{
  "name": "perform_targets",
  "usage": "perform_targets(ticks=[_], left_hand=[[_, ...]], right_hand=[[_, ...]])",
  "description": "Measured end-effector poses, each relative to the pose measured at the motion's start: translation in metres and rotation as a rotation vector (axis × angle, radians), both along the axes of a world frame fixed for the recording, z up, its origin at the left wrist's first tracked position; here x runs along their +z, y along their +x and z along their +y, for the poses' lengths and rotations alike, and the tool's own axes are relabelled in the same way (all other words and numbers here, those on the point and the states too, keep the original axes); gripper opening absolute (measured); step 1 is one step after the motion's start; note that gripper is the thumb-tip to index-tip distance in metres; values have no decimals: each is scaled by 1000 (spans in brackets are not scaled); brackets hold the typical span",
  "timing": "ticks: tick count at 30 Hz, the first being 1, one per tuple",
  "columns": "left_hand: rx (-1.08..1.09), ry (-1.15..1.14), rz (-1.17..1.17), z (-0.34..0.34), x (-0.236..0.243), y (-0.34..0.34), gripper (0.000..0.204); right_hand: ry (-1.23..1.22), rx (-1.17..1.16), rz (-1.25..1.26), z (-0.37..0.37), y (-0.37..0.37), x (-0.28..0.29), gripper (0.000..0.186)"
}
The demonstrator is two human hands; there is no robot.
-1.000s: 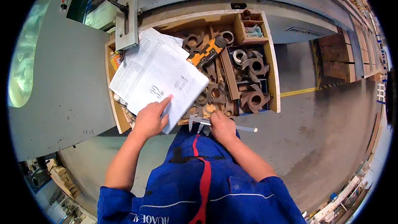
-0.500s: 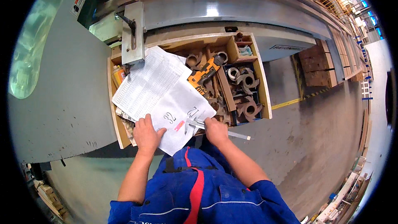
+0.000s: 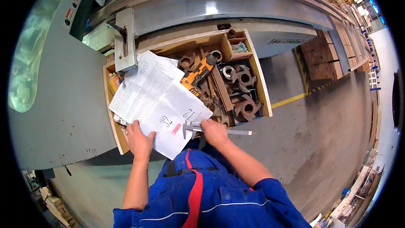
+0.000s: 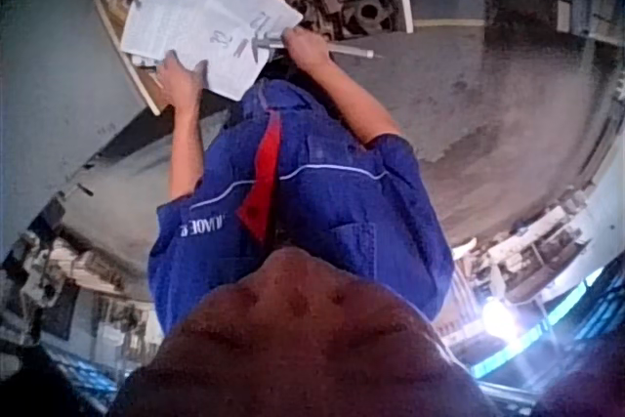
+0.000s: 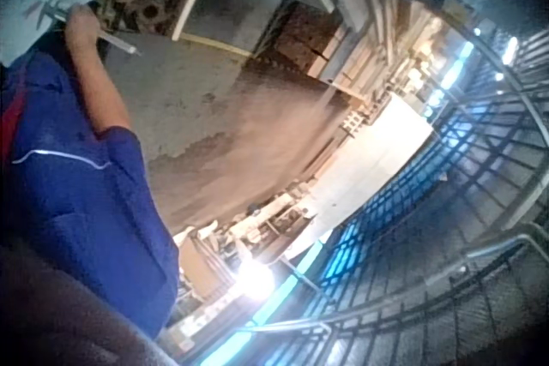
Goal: The person uses a wrench to tighten bolts on a large industrial machine. They then retrieve a caliper and a metal ring from a drawer, measure the ring, and return to the machine to adjust a component and place the ring on a spindle.
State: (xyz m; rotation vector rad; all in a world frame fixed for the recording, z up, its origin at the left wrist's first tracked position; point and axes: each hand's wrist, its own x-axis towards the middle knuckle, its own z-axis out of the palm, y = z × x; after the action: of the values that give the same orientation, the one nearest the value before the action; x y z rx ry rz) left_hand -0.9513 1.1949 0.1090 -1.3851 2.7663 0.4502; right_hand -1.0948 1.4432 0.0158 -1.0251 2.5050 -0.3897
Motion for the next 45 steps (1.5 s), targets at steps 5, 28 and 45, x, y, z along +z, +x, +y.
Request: perform_targets(ticks=[5,28,45], left_hand=[[82,90,-66,-4,6,6,77],[851,749,798,-51,37,25,68],[245,630,384,34,-4,63,39]], right_hand=[[23,-4,-79,-2,-7,-4,11],[44,120,56,-5,-5,-6,8],[125,98,10,-7,-7,-2,11]])
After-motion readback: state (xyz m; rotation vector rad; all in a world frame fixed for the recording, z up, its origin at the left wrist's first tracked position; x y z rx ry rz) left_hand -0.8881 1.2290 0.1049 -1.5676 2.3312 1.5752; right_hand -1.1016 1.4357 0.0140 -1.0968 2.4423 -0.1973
